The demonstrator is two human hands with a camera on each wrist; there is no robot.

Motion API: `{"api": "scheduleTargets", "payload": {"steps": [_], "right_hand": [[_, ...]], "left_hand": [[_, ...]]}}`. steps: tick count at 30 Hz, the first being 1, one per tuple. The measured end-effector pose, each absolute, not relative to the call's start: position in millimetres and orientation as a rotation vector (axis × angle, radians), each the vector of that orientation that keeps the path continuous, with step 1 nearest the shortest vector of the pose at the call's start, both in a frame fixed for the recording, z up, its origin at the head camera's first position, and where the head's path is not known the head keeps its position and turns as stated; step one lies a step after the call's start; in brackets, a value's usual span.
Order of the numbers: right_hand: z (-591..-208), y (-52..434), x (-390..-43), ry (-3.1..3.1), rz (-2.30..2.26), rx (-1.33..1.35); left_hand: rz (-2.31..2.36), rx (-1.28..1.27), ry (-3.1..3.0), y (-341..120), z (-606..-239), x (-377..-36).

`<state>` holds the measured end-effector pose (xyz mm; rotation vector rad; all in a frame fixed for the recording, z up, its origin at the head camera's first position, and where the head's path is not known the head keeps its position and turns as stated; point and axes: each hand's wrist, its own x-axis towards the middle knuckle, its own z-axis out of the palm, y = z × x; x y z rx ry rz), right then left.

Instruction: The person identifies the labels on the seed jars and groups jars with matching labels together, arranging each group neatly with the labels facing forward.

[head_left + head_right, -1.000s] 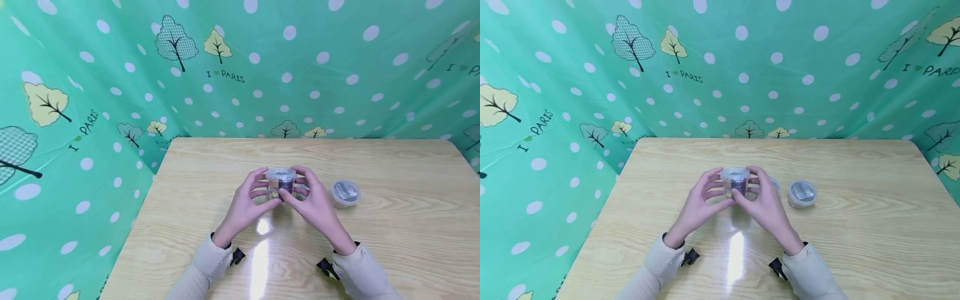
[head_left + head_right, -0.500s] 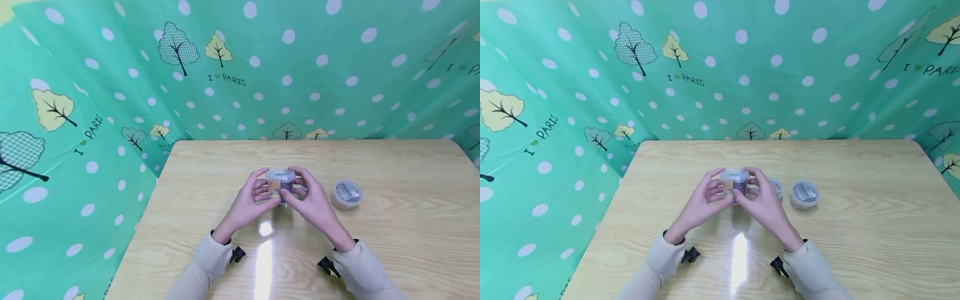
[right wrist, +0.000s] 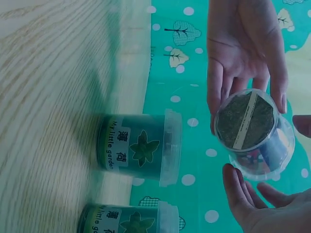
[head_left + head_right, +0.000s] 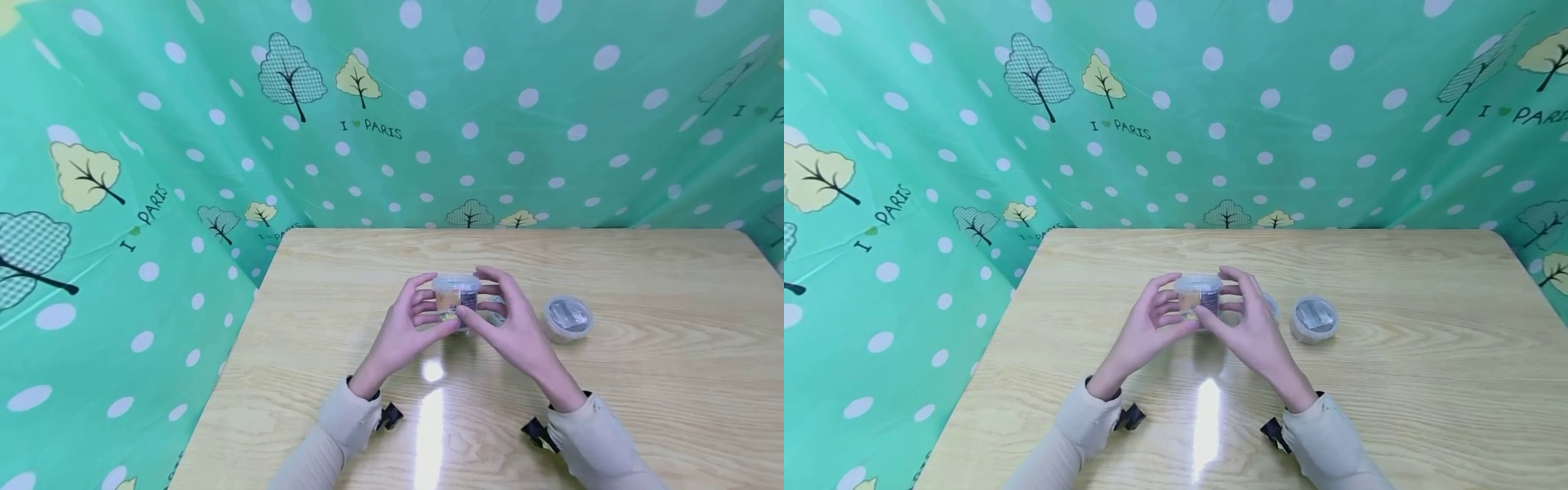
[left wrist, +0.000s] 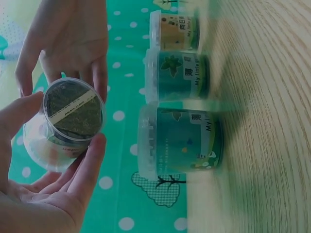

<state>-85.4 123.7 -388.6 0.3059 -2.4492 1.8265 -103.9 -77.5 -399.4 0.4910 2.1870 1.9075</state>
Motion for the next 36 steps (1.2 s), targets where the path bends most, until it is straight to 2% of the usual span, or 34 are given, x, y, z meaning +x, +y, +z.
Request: {"api": "scheduleTargets", "payload": {"steps": [22, 36], "right_hand": [[-387.8, 118.5, -86.8, -2.464, 1.809, 0.211], [-390.6, 122.4, -87.0, -2.414, 1.858, 0.241]], "left_hand": [[1.876, 0.516, 2.234, -73.1, -401.3, -99.8], [1.925, 0.549, 2.169, -71.5, -403.9, -101.8]]}}
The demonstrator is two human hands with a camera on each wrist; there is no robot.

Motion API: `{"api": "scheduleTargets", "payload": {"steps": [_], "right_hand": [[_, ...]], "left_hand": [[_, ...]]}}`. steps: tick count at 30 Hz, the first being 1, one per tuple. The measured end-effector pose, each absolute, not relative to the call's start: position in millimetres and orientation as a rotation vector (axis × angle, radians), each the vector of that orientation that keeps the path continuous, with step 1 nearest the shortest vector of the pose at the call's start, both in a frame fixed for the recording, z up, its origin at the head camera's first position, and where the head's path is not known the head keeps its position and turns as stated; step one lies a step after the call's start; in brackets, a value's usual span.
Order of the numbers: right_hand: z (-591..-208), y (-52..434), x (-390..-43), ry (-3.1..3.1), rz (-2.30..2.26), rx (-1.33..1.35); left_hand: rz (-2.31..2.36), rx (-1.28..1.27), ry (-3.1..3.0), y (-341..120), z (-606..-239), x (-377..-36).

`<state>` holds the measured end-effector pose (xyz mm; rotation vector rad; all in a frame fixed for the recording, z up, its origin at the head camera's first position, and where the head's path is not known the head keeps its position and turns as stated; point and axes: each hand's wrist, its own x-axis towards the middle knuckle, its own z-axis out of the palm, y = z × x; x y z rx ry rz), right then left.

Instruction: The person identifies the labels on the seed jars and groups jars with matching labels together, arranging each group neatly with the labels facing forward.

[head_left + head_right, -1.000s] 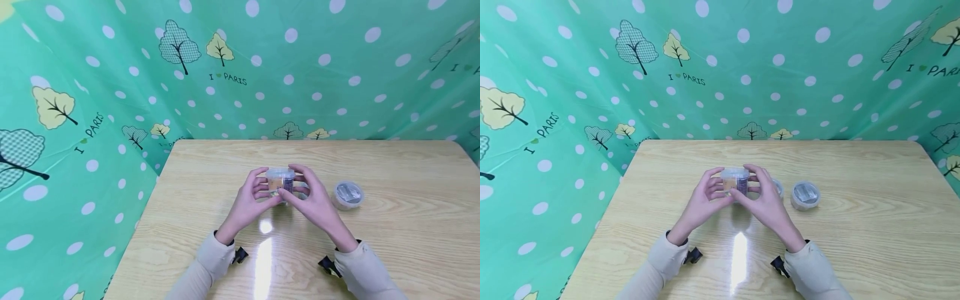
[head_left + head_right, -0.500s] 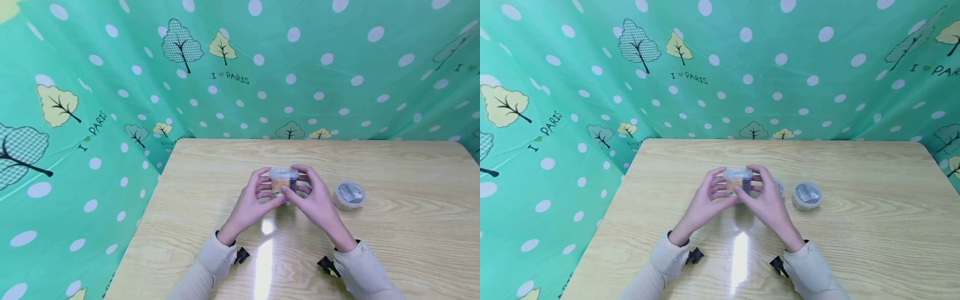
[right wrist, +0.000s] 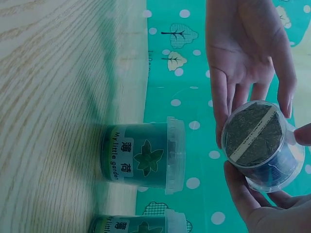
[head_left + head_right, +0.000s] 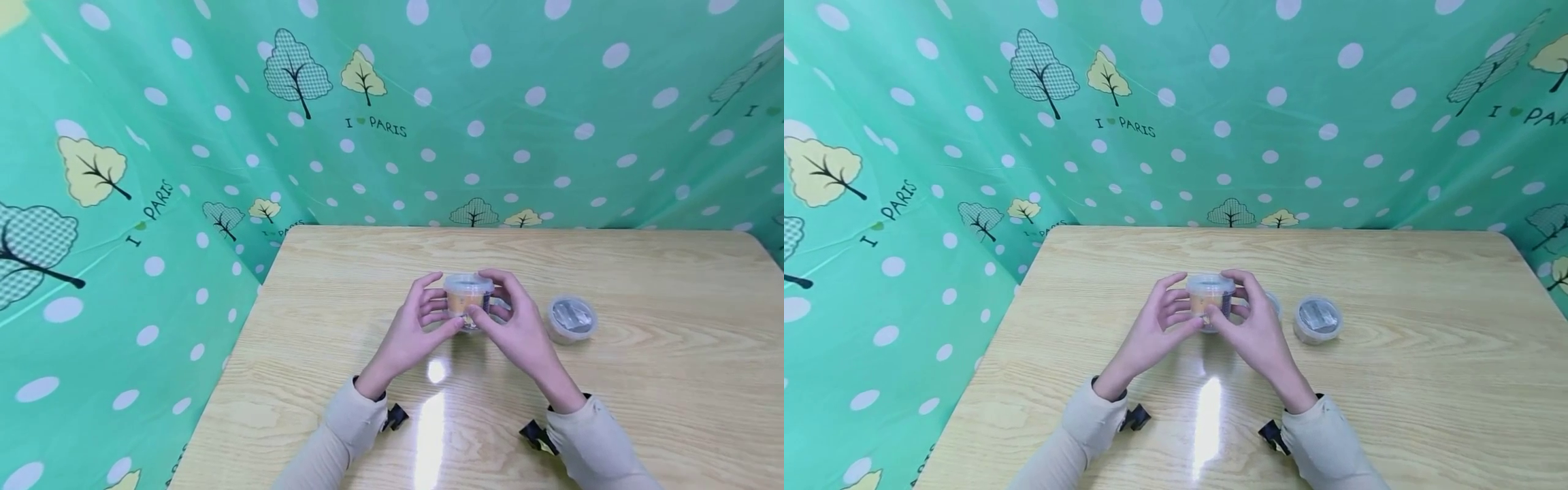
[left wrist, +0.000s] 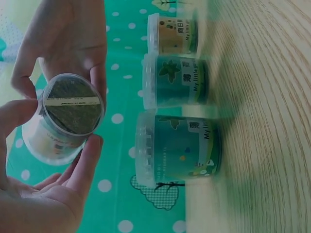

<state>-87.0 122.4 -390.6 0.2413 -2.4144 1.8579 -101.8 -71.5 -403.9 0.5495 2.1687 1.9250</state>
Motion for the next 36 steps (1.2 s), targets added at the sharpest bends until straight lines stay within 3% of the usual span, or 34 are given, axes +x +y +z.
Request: {"api": "scheduleTargets", "payload": {"steps": [17, 36], "right_hand": [[-394, 121, -85, -2.391, 1.939, 0.422], [-388, 111, -83, -2.498, 1.895, 0.289]], "left_hand": [[1.976, 0.515, 2.161, -75, -407, -100], [2.042, 0.423, 2.197, -74, -406, -99]]}}
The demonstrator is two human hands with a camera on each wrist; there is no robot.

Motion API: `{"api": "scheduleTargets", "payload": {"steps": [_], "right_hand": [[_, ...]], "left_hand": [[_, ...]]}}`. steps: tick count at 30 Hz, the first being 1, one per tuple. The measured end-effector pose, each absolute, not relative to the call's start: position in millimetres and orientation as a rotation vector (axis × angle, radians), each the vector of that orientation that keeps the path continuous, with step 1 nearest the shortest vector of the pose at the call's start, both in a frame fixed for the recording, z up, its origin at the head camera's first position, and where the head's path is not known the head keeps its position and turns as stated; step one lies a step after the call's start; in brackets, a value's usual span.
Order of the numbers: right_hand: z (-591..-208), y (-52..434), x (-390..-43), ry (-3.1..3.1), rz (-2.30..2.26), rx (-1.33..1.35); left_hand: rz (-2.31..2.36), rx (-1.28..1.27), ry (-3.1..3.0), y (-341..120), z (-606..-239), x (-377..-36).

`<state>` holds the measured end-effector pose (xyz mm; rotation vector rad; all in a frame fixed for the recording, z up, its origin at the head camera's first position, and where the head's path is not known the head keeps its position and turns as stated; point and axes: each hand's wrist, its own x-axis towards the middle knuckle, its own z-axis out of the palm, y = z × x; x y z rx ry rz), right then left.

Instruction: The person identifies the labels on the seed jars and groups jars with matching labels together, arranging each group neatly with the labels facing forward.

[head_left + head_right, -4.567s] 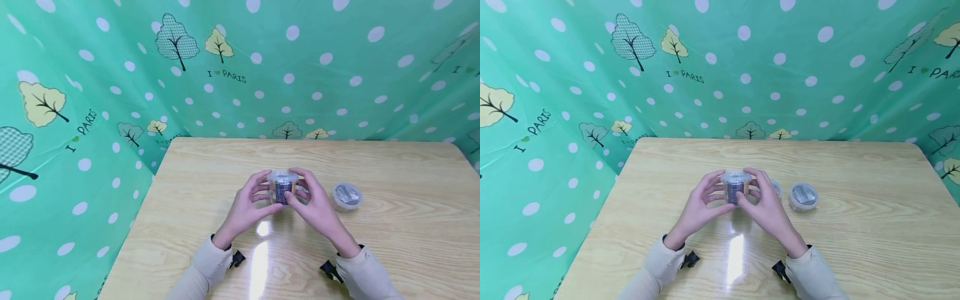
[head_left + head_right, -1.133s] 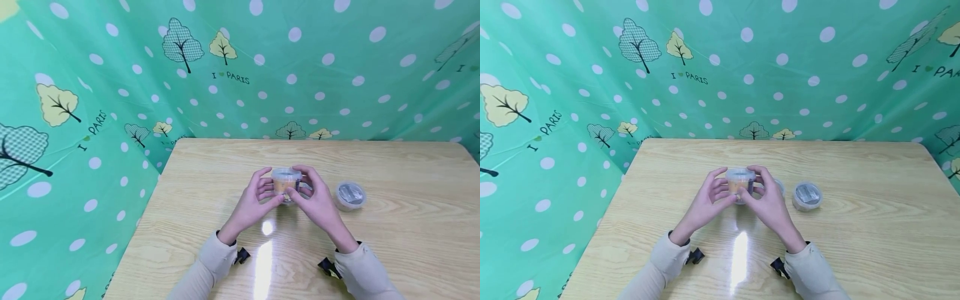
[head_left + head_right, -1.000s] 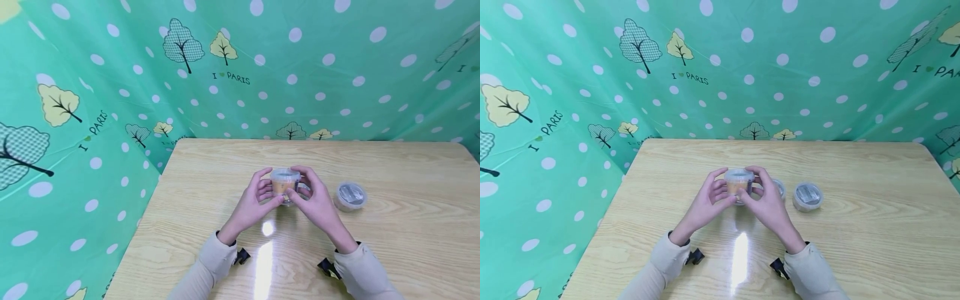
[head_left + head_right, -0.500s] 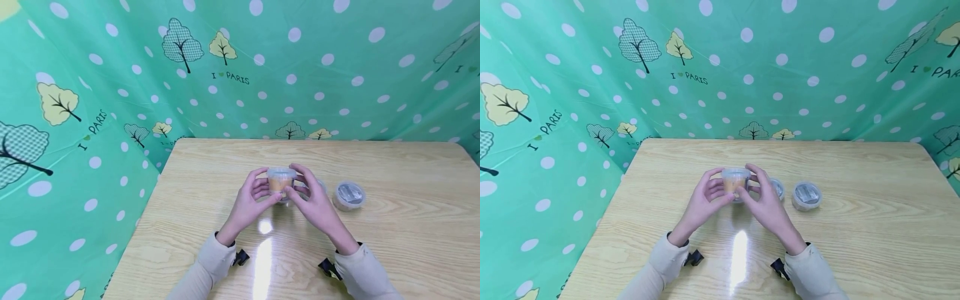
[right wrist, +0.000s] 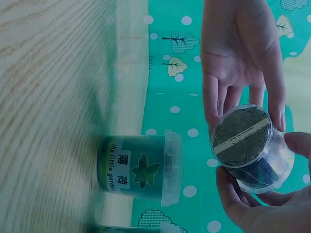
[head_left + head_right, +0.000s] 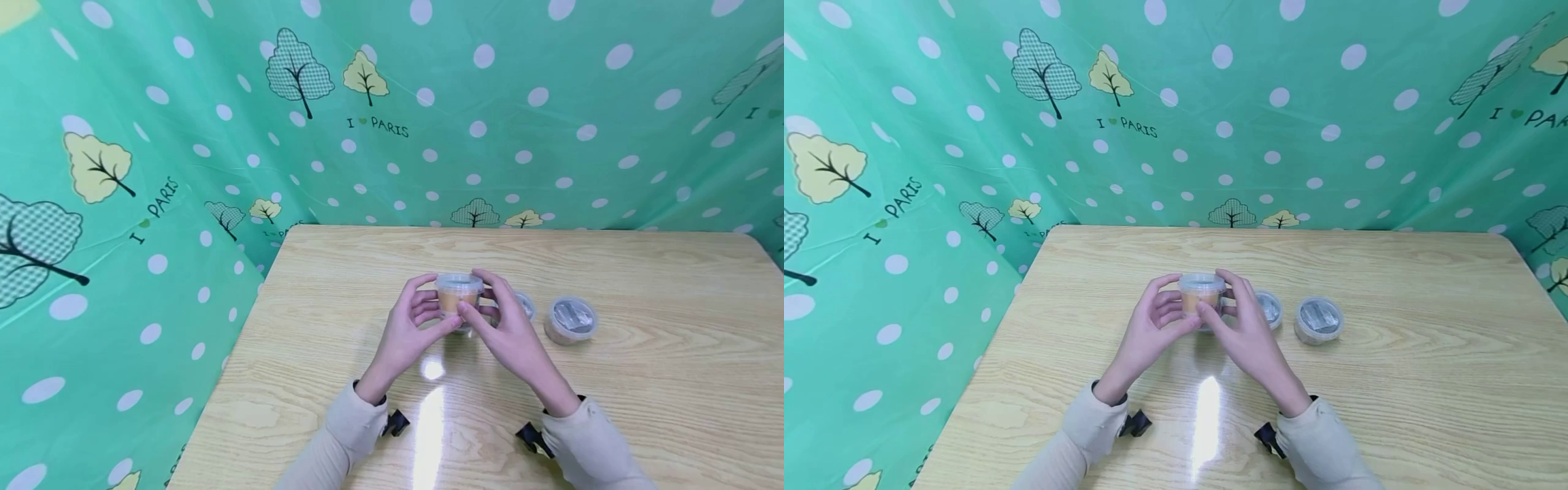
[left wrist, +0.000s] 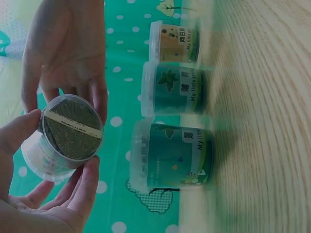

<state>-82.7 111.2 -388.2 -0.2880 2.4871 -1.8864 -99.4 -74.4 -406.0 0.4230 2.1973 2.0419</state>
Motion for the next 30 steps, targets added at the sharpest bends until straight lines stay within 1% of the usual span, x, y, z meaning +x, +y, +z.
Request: {"api": "scheduleTargets", "payload": {"steps": [12, 30], "right_hand": [[-390.0, 113.9, -85.6, 2.486, -1.926, -0.33], [-394.1, 116.4, -86.1, 2.399, -2.008, -0.51]], "left_hand": [[2.054, 0.452, 2.131, -76.9, -404.7, -100.0], [1.98, 0.492, 2.078, -77.2, -403.1, -98.9]]}}
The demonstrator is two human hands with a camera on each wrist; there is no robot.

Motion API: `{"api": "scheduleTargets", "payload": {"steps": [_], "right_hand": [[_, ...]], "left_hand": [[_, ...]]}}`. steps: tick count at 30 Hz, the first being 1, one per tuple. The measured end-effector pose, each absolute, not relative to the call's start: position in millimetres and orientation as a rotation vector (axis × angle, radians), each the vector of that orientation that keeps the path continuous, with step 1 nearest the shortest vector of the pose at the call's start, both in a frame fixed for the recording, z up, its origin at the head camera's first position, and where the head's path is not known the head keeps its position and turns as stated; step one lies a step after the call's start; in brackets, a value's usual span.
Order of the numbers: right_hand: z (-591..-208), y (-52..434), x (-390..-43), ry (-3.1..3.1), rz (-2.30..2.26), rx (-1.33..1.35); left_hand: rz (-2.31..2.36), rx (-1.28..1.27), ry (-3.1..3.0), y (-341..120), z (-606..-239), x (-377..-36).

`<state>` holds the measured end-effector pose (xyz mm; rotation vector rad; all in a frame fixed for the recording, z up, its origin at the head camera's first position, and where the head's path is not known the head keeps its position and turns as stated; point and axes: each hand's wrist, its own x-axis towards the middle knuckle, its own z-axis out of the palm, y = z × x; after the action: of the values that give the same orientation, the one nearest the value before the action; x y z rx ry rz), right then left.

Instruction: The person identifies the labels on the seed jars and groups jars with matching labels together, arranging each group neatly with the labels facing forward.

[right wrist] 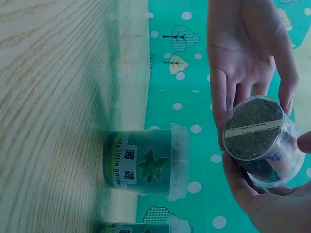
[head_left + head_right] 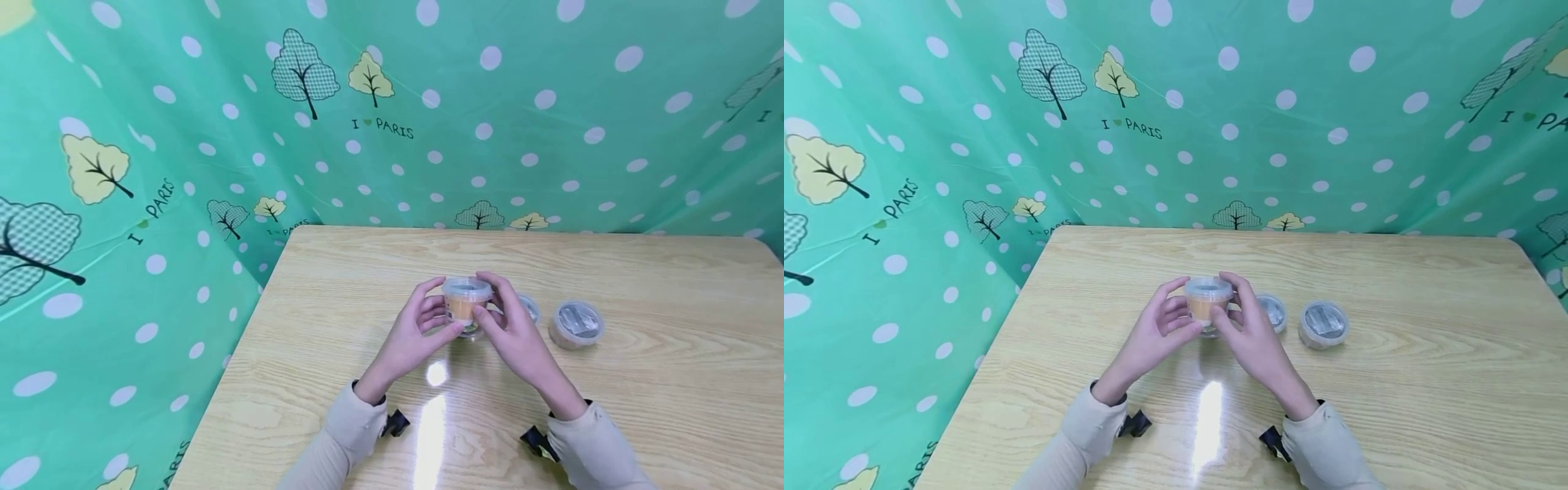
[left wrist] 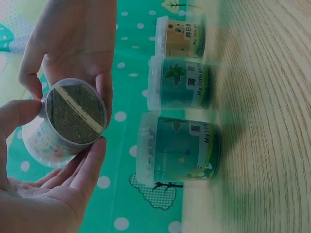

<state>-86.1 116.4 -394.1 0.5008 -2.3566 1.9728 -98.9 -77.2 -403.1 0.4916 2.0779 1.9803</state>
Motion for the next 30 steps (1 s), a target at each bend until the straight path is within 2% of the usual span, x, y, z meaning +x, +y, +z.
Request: {"api": "scheduleTargets", "payload": {"steps": [11, 20, 30], "right_hand": [[-395.0, 117.2, -83.9, -2.381, 1.941, 0.499], [-392.2, 119.2, -80.0, -2.496, 1.843, 0.324], [-393.7, 118.8, -82.2, -2.491, 1.876, 0.262]], "left_hand": [[1.978, 0.491, 2.083, -78.1, -404.8, -98.0], [2.01, 0.458, 2.105, -77.7, -405.4, -97.2], [2.004, 0.437, 2.123, -73.3, -404.7, -97.9]]}}
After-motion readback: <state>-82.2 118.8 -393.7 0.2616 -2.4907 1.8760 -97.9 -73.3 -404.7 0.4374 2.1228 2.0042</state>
